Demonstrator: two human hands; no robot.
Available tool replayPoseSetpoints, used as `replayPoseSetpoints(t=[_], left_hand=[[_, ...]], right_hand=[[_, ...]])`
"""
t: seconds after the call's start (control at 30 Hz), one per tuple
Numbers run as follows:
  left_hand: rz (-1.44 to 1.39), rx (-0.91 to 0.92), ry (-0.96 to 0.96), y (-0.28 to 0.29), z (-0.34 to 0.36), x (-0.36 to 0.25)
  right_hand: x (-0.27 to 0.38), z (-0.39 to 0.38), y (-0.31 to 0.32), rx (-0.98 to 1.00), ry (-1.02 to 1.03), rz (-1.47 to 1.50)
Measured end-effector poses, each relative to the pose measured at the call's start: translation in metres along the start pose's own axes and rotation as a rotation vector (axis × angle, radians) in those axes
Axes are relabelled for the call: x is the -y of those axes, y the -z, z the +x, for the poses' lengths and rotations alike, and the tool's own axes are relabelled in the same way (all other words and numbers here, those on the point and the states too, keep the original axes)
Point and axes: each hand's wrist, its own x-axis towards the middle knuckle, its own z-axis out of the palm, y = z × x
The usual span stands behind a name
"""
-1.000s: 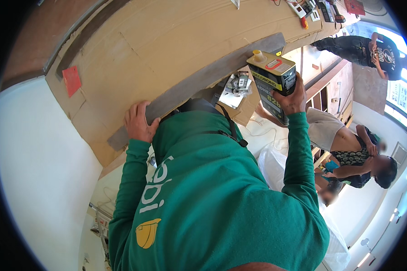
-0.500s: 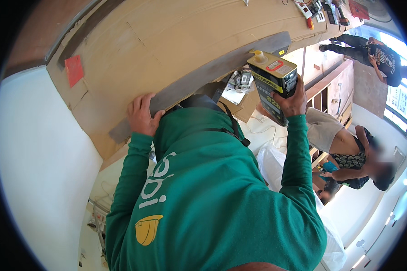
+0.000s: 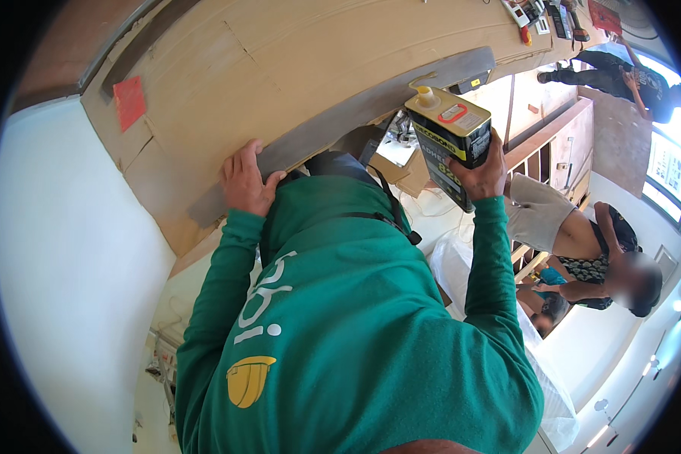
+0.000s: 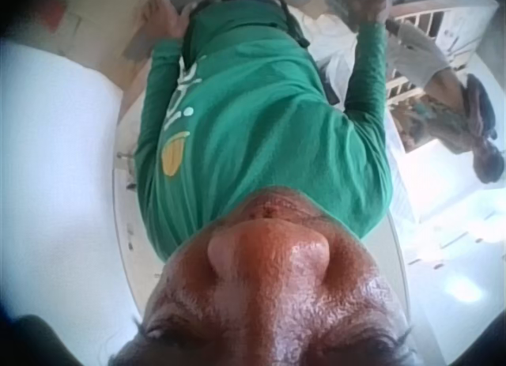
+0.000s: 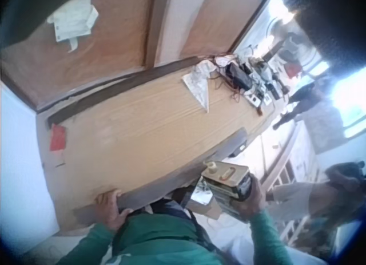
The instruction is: The person applies a liquid finish to a long wooden plank using a red card-like applicator. They repeatedly pour finish from a metal can onto the plank and spread it along the surface, flipping the plank to treat both sides.
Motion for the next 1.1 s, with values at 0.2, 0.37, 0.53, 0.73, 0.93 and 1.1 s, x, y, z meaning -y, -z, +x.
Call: replayPoseSetpoints(t=[0.2, 0.37, 0.53, 0.73, 0.93, 1.1], left_hand=[[-0.013, -0.015, -0.02, -0.002, 0.0, 0.005], [0.0, -0.019, -0.033, -0.003, 0.0, 0.008], [0.007, -0.018, -0.044, -0.002, 0.0, 0.006], [-0.025, -0.054, -0.073, -0.005, -0.001, 0.01], [-0.032, -0.061, -0.099, -0.007, 0.0, 0.016], [-0.077, -0.049, -0.089, -0.006, 0.001, 0.019]], right_hand=[[0.007, -0.016, -0.006, 0.055, -0.085, 0.078], [0.024, -0.029, -0.012, 0.038, -0.028, 0.092], [0.039, -0.04, -0.017, 0.031, -0.013, 0.027], [0.051, -0.051, -0.025, 0.024, 0.005, 0.02], [0.06, -0.062, -0.036, 0.033, 0.023, 0.025], [0.068, -0.07, -0.044, 0.005, 0.021, -0.001]])
